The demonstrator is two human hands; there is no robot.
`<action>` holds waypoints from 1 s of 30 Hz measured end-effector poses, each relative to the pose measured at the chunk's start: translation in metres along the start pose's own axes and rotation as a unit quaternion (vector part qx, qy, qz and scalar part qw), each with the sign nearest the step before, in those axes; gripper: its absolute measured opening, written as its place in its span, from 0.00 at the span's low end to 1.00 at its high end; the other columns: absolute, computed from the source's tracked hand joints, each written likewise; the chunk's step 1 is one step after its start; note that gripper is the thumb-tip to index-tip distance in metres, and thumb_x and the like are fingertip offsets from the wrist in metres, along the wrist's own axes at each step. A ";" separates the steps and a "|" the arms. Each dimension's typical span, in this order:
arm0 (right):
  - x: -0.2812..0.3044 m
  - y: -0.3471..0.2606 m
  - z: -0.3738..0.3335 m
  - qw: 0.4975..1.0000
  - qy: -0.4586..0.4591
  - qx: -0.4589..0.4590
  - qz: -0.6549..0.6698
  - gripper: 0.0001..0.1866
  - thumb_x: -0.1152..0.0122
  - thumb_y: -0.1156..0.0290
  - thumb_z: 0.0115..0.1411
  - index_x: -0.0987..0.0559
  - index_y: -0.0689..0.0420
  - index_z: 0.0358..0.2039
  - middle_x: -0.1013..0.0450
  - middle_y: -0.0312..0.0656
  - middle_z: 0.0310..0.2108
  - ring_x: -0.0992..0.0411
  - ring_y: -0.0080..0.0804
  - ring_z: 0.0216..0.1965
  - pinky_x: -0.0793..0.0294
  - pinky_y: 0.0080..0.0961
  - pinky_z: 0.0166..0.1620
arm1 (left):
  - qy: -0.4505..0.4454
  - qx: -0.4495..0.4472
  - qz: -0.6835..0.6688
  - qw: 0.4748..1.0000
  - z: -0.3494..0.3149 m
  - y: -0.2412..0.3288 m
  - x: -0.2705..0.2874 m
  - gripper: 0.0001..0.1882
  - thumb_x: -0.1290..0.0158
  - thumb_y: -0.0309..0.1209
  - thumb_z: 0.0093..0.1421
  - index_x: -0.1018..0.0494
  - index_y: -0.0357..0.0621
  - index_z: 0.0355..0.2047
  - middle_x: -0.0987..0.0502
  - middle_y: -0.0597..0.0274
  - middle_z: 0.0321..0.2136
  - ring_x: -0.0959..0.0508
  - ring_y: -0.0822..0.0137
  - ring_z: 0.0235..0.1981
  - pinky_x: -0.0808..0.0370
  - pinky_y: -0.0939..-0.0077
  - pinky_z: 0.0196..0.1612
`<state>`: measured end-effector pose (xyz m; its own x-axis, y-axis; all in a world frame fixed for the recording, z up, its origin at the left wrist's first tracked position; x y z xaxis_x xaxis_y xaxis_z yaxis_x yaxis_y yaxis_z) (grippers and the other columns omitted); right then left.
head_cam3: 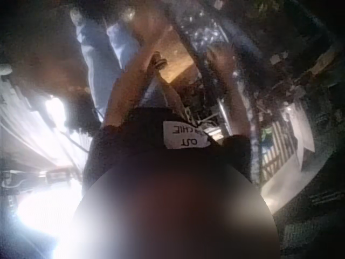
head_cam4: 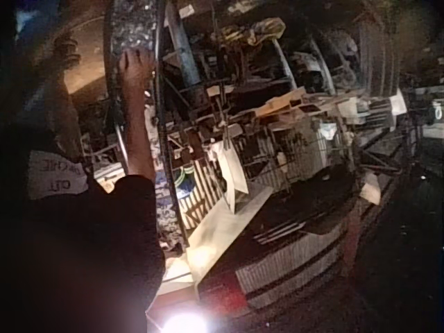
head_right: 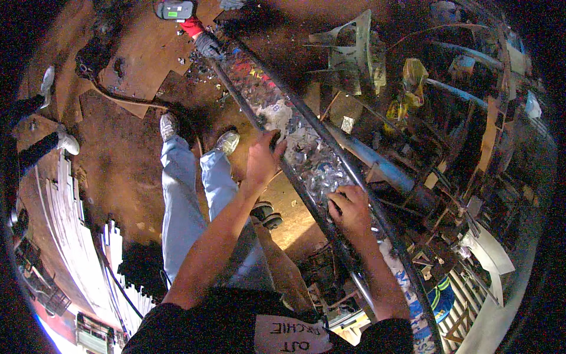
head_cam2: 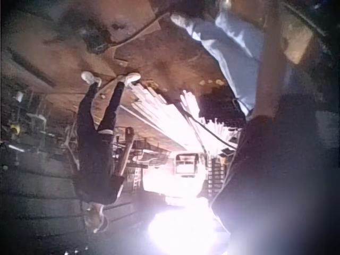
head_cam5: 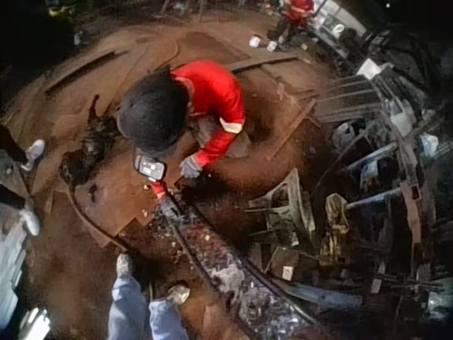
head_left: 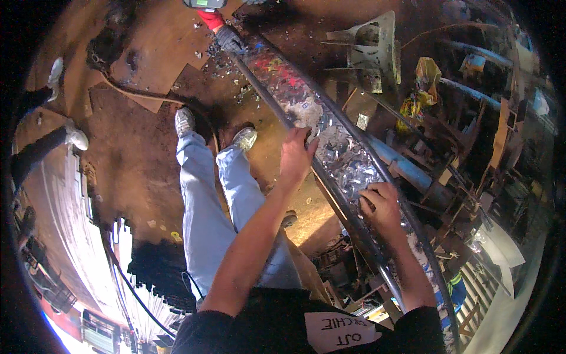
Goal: The person uses both hands to peel small stickers off a long, curved metal bar. The person works along the bar, removing stickers one by one and discarding them. The task is performed in a workshop environment with other people visible in the background.
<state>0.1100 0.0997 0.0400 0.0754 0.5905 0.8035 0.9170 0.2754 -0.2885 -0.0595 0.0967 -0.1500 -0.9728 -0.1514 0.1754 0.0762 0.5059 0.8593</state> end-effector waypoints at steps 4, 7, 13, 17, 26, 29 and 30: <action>-0.001 -0.006 -0.015 0.994 0.075 -0.073 0.034 0.10 0.36 0.76 0.50 0.19 0.57 0.35 0.27 0.42 0.38 0.30 0.42 0.43 0.32 0.35 0.49 | -0.030 0.007 0.092 0.995 0.018 0.008 -0.006 0.15 0.43 0.34 0.57 0.25 0.40 0.43 0.24 0.49 0.38 0.23 0.46 0.41 0.27 0.56 0.45; -0.001 -0.014 -0.022 0.990 0.112 -0.071 0.041 0.08 0.38 0.78 0.50 0.19 0.58 0.33 0.27 0.42 0.38 0.29 0.42 0.42 0.32 0.35 0.48 | -0.066 0.057 0.128 0.988 0.021 0.005 -0.014 0.13 0.44 0.35 0.58 0.25 0.38 0.38 0.23 0.48 0.38 0.23 0.45 0.38 0.26 0.54 0.43; -0.002 -0.011 -0.028 0.983 0.147 -0.098 0.054 0.09 0.38 0.78 0.49 0.18 0.55 0.33 0.27 0.42 0.37 0.29 0.42 0.42 0.31 0.36 0.46 | -0.076 0.027 0.178 0.981 0.025 0.004 -0.027 0.10 0.49 0.33 0.61 0.30 0.36 0.33 0.25 0.42 0.35 0.24 0.42 0.38 0.28 0.51 0.40; -0.002 -0.009 -0.029 0.978 0.177 -0.090 0.065 0.09 0.38 0.79 0.49 0.18 0.55 0.32 0.27 0.43 0.38 0.29 0.42 0.41 0.31 0.36 0.45 | -0.053 -0.046 0.229 0.971 0.028 0.005 -0.031 0.09 0.51 0.31 0.62 0.33 0.36 0.36 0.27 0.40 0.32 0.26 0.40 0.38 0.29 0.49 0.40; 0.000 -0.005 -0.031 0.969 0.209 -0.083 0.103 0.10 0.38 0.76 0.48 0.22 0.58 0.34 0.29 0.44 0.37 0.30 0.45 0.38 0.31 0.40 0.42 | 0.011 -0.032 0.230 0.973 0.053 -0.003 -0.017 0.10 0.52 0.30 0.62 0.30 0.34 0.36 0.24 0.39 0.32 0.23 0.40 0.35 0.27 0.50 0.39; -0.004 -0.001 -0.030 0.970 0.190 -0.103 0.113 0.11 0.39 0.76 0.49 0.22 0.57 0.36 0.29 0.44 0.37 0.30 0.45 0.38 0.31 0.41 0.41 | -0.008 -0.095 0.200 0.975 0.064 0.007 -0.009 0.11 0.49 0.32 0.62 0.26 0.35 0.36 0.22 0.41 0.32 0.21 0.42 0.34 0.25 0.54 0.39; -0.005 -0.002 -0.029 0.970 0.193 -0.101 0.106 0.12 0.39 0.76 0.48 0.22 0.56 0.36 0.29 0.44 0.37 0.30 0.45 0.38 0.31 0.41 0.41 | -0.027 -0.112 0.193 0.975 0.064 0.010 -0.009 0.11 0.47 0.33 0.61 0.25 0.35 0.36 0.22 0.42 0.33 0.21 0.44 0.33 0.25 0.56 0.39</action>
Point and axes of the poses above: each hand's wrist, its own z-axis towards the middle knuckle, its own x-axis out of the back of the hand, y = z × x, the point moved 8 cm from there along z, towards the middle knuckle
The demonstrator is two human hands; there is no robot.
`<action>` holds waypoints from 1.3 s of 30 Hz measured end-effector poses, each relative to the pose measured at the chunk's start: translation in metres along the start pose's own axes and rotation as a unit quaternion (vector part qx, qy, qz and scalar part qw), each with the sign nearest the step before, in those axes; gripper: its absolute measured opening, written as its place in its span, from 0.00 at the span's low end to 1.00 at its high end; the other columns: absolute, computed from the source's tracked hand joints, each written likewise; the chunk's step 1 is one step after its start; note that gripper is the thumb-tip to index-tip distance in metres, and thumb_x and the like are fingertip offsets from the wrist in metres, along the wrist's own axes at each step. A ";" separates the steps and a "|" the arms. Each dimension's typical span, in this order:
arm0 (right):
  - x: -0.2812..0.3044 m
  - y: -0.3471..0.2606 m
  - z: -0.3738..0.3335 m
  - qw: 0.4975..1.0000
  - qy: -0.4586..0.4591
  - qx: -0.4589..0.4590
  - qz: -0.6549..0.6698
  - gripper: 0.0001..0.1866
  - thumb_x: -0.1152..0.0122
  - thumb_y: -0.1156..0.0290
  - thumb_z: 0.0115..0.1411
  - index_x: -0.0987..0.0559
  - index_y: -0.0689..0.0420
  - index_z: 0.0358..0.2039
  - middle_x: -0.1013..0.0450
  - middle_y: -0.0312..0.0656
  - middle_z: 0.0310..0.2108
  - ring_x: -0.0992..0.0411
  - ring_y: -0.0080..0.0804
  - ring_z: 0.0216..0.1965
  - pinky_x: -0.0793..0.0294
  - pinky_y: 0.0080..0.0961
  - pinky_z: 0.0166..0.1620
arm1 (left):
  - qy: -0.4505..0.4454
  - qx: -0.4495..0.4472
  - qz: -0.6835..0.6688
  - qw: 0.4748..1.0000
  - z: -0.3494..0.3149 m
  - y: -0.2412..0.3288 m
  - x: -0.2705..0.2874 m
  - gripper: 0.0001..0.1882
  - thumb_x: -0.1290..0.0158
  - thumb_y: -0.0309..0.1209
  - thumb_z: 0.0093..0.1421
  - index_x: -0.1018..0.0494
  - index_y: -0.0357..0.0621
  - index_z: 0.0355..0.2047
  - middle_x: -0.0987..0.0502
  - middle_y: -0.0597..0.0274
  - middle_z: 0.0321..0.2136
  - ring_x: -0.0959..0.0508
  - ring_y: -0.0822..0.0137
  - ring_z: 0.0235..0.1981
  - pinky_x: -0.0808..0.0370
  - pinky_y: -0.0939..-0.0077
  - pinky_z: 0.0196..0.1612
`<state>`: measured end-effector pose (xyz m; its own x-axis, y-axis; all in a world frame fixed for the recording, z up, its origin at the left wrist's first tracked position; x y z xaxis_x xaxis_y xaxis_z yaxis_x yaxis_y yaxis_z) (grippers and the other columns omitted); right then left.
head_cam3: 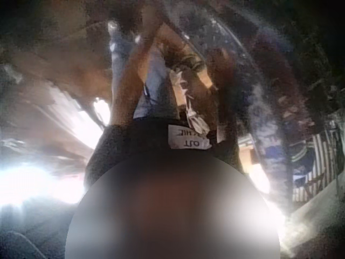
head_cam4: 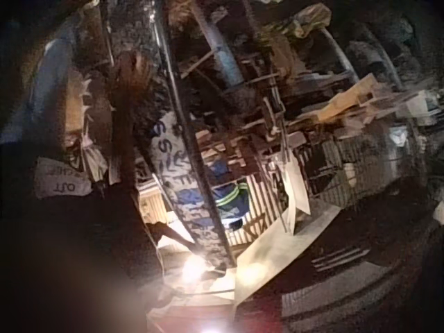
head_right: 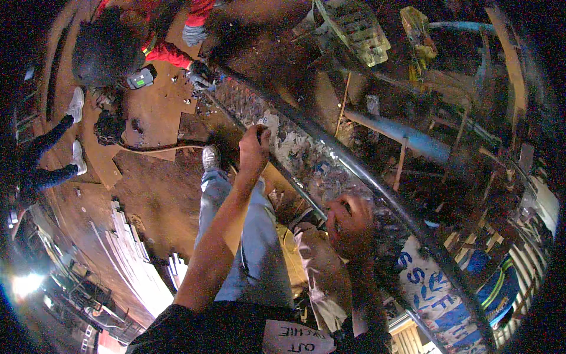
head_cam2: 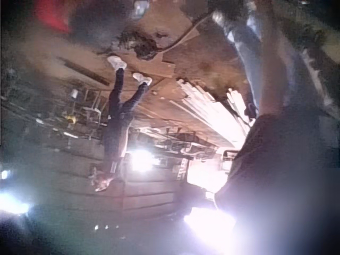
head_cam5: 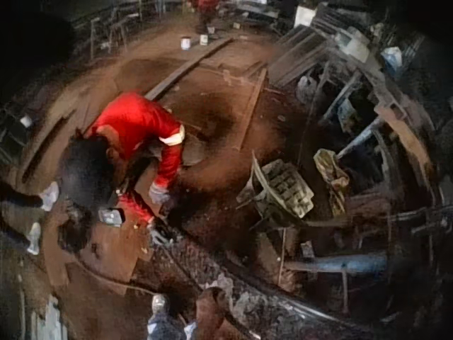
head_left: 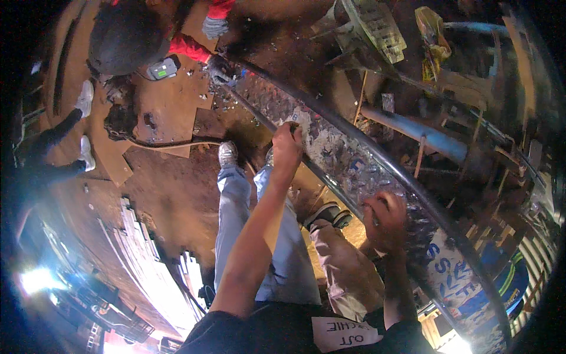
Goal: The person uses both hands to peel small stickers off a long, curved metal bar. The person works along the bar, removing stickers one by one and discarding them. The task is performed in a workshop environment with other people visible in the background.
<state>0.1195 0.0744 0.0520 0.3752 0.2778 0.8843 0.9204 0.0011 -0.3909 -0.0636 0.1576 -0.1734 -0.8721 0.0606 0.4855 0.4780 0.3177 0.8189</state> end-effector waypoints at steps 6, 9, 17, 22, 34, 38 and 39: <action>-0.006 0.003 -0.001 0.999 0.010 -0.012 -0.036 0.13 0.37 0.78 0.46 0.22 0.53 0.35 0.29 0.40 0.36 0.29 0.40 0.39 0.35 0.37 0.42 | -0.039 -0.005 0.006 0.999 0.002 0.016 -0.008 0.11 0.39 0.32 0.54 0.24 0.36 0.32 0.23 0.44 0.30 0.23 0.44 0.34 0.27 0.55 0.39; -0.008 0.003 0.000 0.998 0.014 -0.011 -0.053 0.14 0.37 0.77 0.46 0.23 0.51 0.36 0.29 0.39 0.37 0.29 0.40 0.39 0.34 0.38 0.42 | -0.057 0.018 0.024 0.998 0.009 0.017 -0.015 0.11 0.41 0.32 0.55 0.24 0.35 0.32 0.23 0.44 0.30 0.23 0.43 0.34 0.27 0.54 0.40; -0.007 -0.003 0.003 0.997 0.023 -0.047 -0.055 0.13 0.35 0.76 0.48 0.23 0.51 0.36 0.28 0.38 0.38 0.29 0.39 0.42 0.35 0.39 0.44 | -0.094 0.018 0.076 0.992 0.016 0.016 -0.031 0.12 0.45 0.32 0.57 0.28 0.32 0.29 0.24 0.37 0.29 0.24 0.37 0.34 0.27 0.49 0.38; -0.004 -0.003 0.005 0.997 0.010 -0.054 -0.050 0.12 0.36 0.76 0.49 0.23 0.51 0.35 0.28 0.38 0.38 0.29 0.39 0.42 0.35 0.39 0.46 | -0.065 0.051 0.067 0.994 0.020 -0.003 -0.027 0.13 0.46 0.33 0.58 0.27 0.32 0.31 0.24 0.35 0.30 0.23 0.38 0.34 0.26 0.50 0.37; -0.006 -0.004 0.007 0.996 0.021 -0.055 -0.064 0.13 0.37 0.78 0.49 0.24 0.50 0.36 0.28 0.37 0.38 0.29 0.39 0.42 0.36 0.38 0.44 | -0.091 0.072 0.008 0.993 0.030 0.015 -0.010 0.16 0.40 0.39 0.56 0.21 0.37 0.33 0.20 0.45 0.29 0.19 0.47 0.32 0.23 0.59 0.39; -0.005 -0.006 0.007 0.996 0.013 -0.060 -0.063 0.14 0.36 0.78 0.49 0.24 0.50 0.37 0.29 0.37 0.39 0.30 0.39 0.43 0.36 0.38 0.44 | -0.106 0.080 0.080 0.988 0.034 0.028 -0.012 0.12 0.42 0.34 0.56 0.22 0.34 0.30 0.21 0.40 0.31 0.20 0.43 0.34 0.24 0.55 0.40; -0.005 -0.007 0.008 0.996 0.013 -0.063 -0.067 0.14 0.36 0.78 0.49 0.24 0.50 0.37 0.29 0.37 0.39 0.30 0.39 0.43 0.36 0.38 0.44 | -0.099 0.064 0.096 0.988 0.035 0.032 -0.011 0.12 0.42 0.33 0.56 0.22 0.33 0.29 0.21 0.39 0.30 0.20 0.43 0.34 0.24 0.55 0.39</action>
Point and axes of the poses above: each hand's wrist, its own z-axis towards the middle knuckle, its own x-axis out of the back of the hand, y = z × x, the point moved 8 cm from there along z, towards the middle knuckle
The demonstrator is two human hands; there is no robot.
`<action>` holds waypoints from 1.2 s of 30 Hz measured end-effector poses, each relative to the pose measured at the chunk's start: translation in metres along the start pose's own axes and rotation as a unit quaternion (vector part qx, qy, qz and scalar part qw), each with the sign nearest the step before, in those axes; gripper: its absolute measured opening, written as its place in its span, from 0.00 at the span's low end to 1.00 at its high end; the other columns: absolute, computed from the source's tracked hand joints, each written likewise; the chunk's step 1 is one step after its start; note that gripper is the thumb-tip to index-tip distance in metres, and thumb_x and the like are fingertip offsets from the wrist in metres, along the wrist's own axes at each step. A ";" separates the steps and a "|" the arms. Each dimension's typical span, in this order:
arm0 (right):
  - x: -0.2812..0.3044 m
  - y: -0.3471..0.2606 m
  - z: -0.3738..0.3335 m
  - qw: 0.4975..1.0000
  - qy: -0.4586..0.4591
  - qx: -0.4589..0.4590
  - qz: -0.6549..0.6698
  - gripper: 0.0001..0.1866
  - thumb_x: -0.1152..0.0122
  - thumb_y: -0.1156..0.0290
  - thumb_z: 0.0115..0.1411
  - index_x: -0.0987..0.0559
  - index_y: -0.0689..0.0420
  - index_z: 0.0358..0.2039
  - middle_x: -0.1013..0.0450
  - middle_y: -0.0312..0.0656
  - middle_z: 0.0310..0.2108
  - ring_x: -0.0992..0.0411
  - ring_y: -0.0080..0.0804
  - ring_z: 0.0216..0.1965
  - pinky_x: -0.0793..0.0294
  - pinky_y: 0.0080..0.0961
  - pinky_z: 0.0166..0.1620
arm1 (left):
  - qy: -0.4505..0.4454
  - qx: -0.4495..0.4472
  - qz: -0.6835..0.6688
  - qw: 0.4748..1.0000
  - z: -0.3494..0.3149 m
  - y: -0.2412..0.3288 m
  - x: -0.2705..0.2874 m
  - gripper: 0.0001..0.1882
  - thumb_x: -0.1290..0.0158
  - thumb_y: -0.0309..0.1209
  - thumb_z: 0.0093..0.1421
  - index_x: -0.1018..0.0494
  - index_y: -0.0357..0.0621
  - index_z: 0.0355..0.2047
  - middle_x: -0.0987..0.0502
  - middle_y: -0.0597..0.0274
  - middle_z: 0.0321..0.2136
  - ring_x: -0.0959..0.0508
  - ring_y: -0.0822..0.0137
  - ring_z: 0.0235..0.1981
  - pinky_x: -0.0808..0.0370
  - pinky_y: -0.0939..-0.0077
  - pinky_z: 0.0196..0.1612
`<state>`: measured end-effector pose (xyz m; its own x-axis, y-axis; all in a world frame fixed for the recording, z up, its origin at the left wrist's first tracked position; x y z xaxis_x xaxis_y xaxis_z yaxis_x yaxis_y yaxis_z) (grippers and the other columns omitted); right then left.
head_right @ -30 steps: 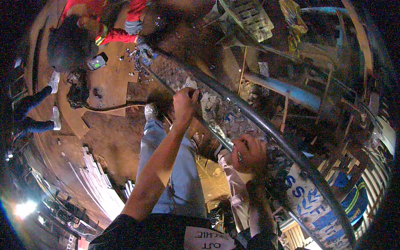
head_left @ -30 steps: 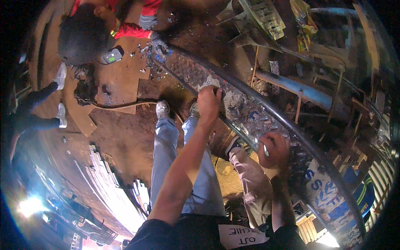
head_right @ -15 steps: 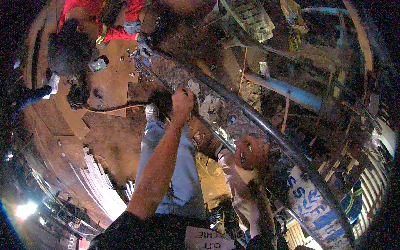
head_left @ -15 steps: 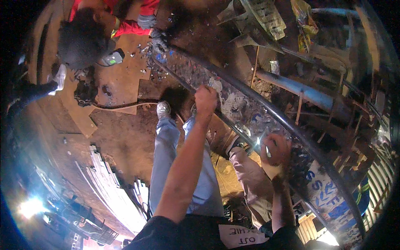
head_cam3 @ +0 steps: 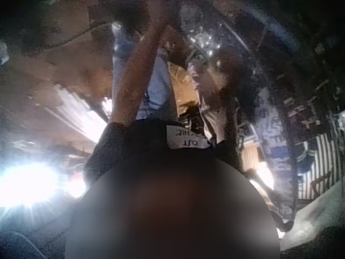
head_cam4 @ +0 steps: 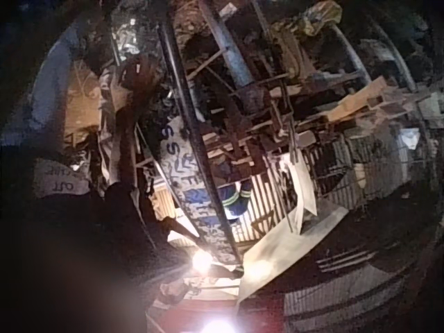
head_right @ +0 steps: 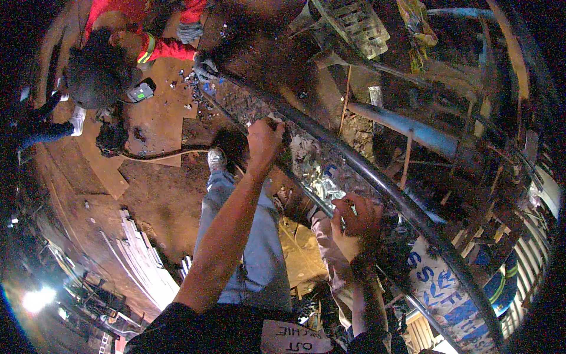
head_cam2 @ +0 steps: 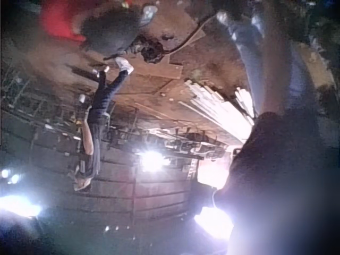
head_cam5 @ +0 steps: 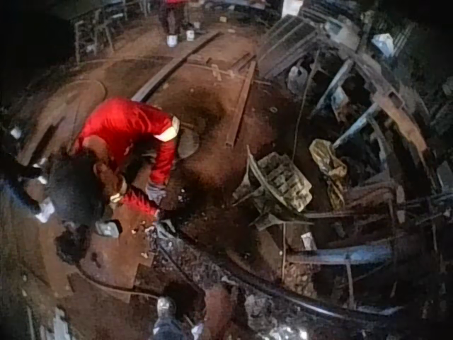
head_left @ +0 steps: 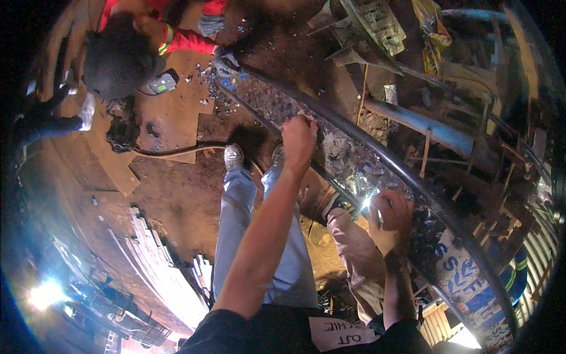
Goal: The person uses both hands to peel small stickers off a long, curved metal bar. The person works along the bar, removing stickers one by one and discarding them. The task is performed in a workshop environment with other people visible in the background.
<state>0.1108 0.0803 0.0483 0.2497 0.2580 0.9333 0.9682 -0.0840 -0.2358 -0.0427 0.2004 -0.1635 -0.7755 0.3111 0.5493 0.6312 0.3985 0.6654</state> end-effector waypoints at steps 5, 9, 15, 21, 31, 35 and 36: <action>0.001 0.000 0.000 1.000 0.005 -0.001 0.010 0.13 0.36 0.77 0.49 0.24 0.50 0.36 0.30 0.36 0.39 0.30 0.40 0.43 0.37 0.40 0.44 | -0.019 -0.030 0.041 0.999 0.004 0.003 -0.009 0.14 0.43 0.34 0.55 0.23 0.31 0.28 0.22 0.35 0.28 0.21 0.39 0.33 0.24 0.51 0.39; 0.001 0.000 0.001 1.000 0.015 -0.001 0.002 0.13 0.36 0.76 0.49 0.23 0.49 0.36 0.29 0.36 0.38 0.30 0.40 0.42 0.36 0.40 0.44 | -0.077 -0.017 0.040 0.996 0.012 -0.005 -0.022 0.17 0.42 0.37 0.54 0.24 0.30 0.28 0.23 0.35 0.29 0.21 0.38 0.35 0.25 0.49 0.40; 0.001 0.002 -0.001 1.000 0.000 -0.004 0.010 0.15 0.36 0.78 0.47 0.24 0.50 0.36 0.29 0.37 0.38 0.29 0.40 0.42 0.35 0.40 0.44 | -0.005 0.044 0.052 0.998 0.016 -0.034 -0.012 0.19 0.41 0.41 0.55 0.23 0.32 0.28 0.21 0.39 0.27 0.20 0.43 0.32 0.24 0.53 0.37; 0.000 -0.001 0.001 0.999 0.044 0.011 -0.001 0.15 0.35 0.78 0.46 0.24 0.51 0.36 0.28 0.38 0.37 0.28 0.41 0.39 0.34 0.39 0.41 | -0.010 0.041 -0.120 0.992 0.010 -0.058 0.005 0.17 0.40 0.41 0.56 0.20 0.39 0.36 0.18 0.51 0.30 0.18 0.56 0.31 0.23 0.67 0.39; 0.001 -0.002 0.002 1.000 0.020 -0.003 -0.006 0.12 0.36 0.76 0.49 0.25 0.51 0.35 0.29 0.38 0.38 0.30 0.40 0.42 0.36 0.40 0.44 | -0.022 0.009 -0.003 1.000 0.015 -0.014 -0.010 0.15 0.42 0.36 0.56 0.22 0.33 0.28 0.21 0.40 0.27 0.20 0.43 0.32 0.24 0.56 0.38; -0.001 0.000 0.001 1.000 0.008 -0.015 -0.008 0.12 0.37 0.75 0.50 0.25 0.50 0.36 0.30 0.37 0.38 0.30 0.40 0.43 0.36 0.40 0.44 | -0.006 -0.044 0.037 0.998 0.021 -0.014 -0.017 0.16 0.44 0.37 0.57 0.23 0.32 0.25 0.23 0.38 0.24 0.21 0.42 0.29 0.25 0.52 0.35; -0.002 0.000 0.001 1.000 0.007 -0.013 -0.015 0.12 0.37 0.75 0.50 0.25 0.50 0.36 0.30 0.37 0.38 0.30 0.40 0.43 0.36 0.40 0.44 | 0.003 -0.058 0.042 0.997 0.023 -0.013 -0.019 0.19 0.44 0.39 0.57 0.24 0.32 0.23 0.24 0.38 0.22 0.22 0.41 0.27 0.26 0.51 0.32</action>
Point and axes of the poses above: each hand's wrist, its own z-axis towards the middle knuckle, its own x-axis out of the back of the hand, y = z × x, the point moved 8 cm from there along z, towards the middle knuckle
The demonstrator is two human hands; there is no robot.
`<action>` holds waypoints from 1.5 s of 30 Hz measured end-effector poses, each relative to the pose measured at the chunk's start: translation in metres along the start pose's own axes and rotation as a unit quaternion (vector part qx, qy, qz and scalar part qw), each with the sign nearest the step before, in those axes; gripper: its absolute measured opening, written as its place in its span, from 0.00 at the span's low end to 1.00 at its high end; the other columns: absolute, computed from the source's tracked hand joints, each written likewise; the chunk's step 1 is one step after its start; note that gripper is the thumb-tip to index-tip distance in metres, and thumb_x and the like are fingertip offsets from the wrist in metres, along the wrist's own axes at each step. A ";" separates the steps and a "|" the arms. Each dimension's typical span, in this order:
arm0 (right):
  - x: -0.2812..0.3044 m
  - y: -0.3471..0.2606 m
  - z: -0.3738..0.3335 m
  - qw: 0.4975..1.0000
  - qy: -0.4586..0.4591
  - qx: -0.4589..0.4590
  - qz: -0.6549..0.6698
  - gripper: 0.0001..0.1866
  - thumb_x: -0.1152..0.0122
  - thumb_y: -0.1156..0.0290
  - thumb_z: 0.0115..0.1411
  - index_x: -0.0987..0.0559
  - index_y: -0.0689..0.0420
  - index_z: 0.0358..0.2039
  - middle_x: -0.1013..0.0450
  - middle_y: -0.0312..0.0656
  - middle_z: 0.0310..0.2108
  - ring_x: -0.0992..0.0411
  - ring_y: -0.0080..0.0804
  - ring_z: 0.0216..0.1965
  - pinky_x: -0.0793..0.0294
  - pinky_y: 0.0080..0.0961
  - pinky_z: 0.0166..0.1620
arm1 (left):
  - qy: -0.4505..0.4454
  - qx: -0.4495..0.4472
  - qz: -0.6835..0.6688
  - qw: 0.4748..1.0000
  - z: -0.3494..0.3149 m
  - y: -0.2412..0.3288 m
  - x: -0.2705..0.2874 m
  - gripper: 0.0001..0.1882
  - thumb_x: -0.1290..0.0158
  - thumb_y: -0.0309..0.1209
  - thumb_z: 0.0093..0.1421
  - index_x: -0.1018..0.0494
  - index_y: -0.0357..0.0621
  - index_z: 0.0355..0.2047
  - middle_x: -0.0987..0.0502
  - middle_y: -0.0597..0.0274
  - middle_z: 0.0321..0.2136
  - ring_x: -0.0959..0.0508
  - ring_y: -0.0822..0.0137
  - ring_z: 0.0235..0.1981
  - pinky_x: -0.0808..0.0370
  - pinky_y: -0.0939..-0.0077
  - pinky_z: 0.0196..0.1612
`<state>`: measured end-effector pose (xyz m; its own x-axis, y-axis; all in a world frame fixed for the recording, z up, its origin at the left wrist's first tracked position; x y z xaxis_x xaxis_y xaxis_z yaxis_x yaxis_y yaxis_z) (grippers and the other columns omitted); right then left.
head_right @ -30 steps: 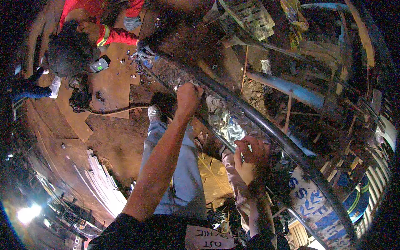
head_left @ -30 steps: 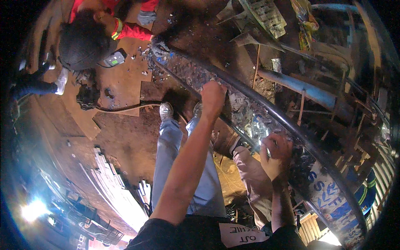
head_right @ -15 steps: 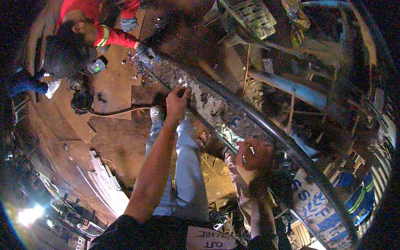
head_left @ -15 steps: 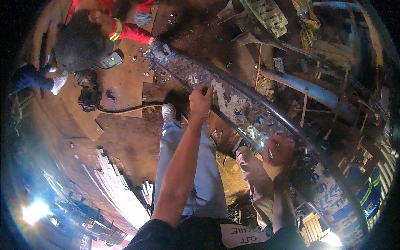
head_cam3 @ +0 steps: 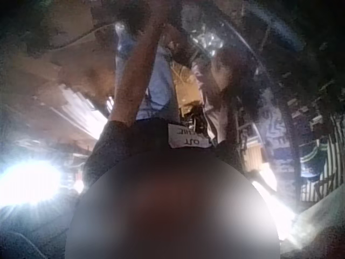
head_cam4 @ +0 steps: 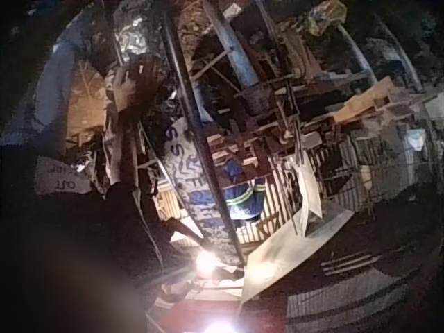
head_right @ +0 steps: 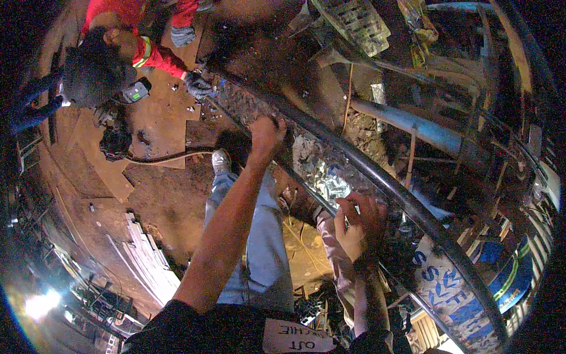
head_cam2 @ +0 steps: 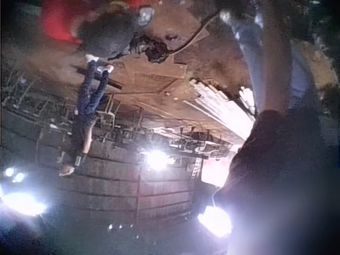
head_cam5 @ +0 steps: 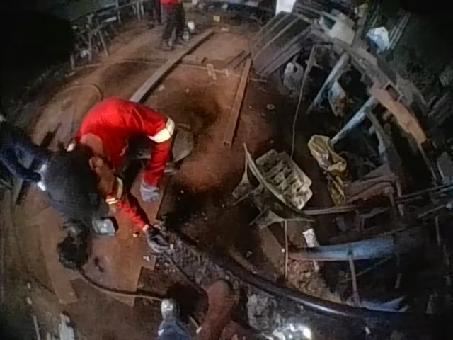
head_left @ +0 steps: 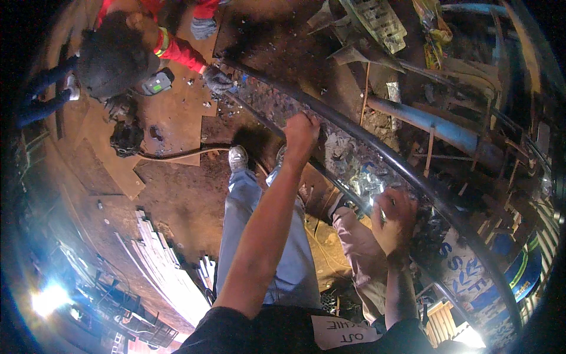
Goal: The person uses both hands to peel small stickers off a long, curved metal bar. The person works along the bar, removing stickers one by one and discarding them. The task is performed in a workshop environment with other people visible in the background.
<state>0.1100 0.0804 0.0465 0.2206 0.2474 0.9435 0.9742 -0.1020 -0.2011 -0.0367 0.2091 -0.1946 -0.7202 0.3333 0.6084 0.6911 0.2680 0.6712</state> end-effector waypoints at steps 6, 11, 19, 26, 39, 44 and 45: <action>0.001 0.001 0.000 1.000 0.000 0.000 0.018 0.12 0.37 0.75 0.50 0.24 0.49 0.36 0.29 0.38 0.38 0.30 0.40 0.42 0.36 0.40 0.43 | -0.002 0.032 -0.054 0.998 -0.005 -0.007 -0.009 0.16 0.44 0.38 0.54 0.22 0.33 0.27 0.22 0.37 0.27 0.21 0.40 0.32 0.24 0.50 0.38; 0.003 0.003 -0.003 0.999 0.015 0.010 0.029 0.13 0.36 0.76 0.49 0.25 0.49 0.36 0.29 0.38 0.36 0.29 0.40 0.40 0.36 0.40 0.43 | 0.018 0.147 -0.027 0.989 -0.009 -0.040 0.003 0.15 0.43 0.38 0.55 0.22 0.34 0.30 0.21 0.39 0.28 0.20 0.43 0.34 0.25 0.52 0.38; -0.006 0.004 -0.003 0.999 0.019 0.004 -0.025 0.14 0.36 0.76 0.48 0.24 0.50 0.37 0.28 0.38 0.38 0.29 0.40 0.42 0.35 0.40 0.45 | 0.004 0.096 -0.134 0.986 -0.020 -0.042 0.020 0.18 0.42 0.41 0.57 0.21 0.37 0.38 0.19 0.44 0.32 0.19 0.49 0.37 0.24 0.63 0.42; -0.001 0.002 -0.001 1.000 0.009 -0.006 -0.011 0.12 0.37 0.72 0.49 0.22 0.46 0.37 0.28 0.38 0.39 0.29 0.40 0.44 0.35 0.42 0.46 | 0.062 0.064 -0.073 0.993 -0.007 -0.003 0.025 0.16 0.38 0.39 0.54 0.20 0.36 0.31 0.20 0.43 0.27 0.19 0.45 0.32 0.23 0.57 0.38; -0.005 0.002 0.000 1.000 -0.005 -0.017 -0.018 0.10 0.38 0.71 0.51 0.22 0.47 0.36 0.29 0.38 0.39 0.30 0.40 0.44 0.36 0.42 0.45 | -0.030 -0.003 -0.013 0.999 0.006 -0.008 -0.011 0.15 0.44 0.37 0.56 0.24 0.33 0.23 0.23 0.38 0.24 0.21 0.38 0.30 0.23 0.49 0.34; -0.009 0.006 -0.004 0.999 -0.026 -0.029 -0.026 0.10 0.38 0.73 0.52 0.21 0.49 0.36 0.29 0.38 0.39 0.31 0.38 0.44 0.37 0.38 0.46 | -0.029 0.024 -0.036 0.999 0.007 -0.014 -0.017 0.16 0.46 0.38 0.56 0.23 0.34 0.25 0.22 0.38 0.26 0.21 0.40 0.31 0.24 0.50 0.34; -0.007 0.005 -0.004 0.999 -0.014 -0.021 -0.023 0.10 0.38 0.73 0.51 0.21 0.49 0.36 0.29 0.38 0.39 0.30 0.39 0.44 0.36 0.39 0.46 | -0.038 0.043 -0.050 0.997 0.007 -0.016 -0.019 0.16 0.46 0.38 0.57 0.23 0.34 0.26 0.22 0.39 0.27 0.21 0.41 0.30 0.25 0.51 0.33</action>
<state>0.1137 0.0742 0.0399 0.1775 0.2804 0.9433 0.9806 -0.1311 -0.1456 -0.0343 0.2051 -0.2201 -0.7810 0.3684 0.5043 0.6215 0.3784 0.6860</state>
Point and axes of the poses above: each hand's wrist, its own z-axis towards the middle knuckle, its own x-axis out of the back of the hand, y = z × x, the point moved 8 cm from there along z, towards the middle knuckle
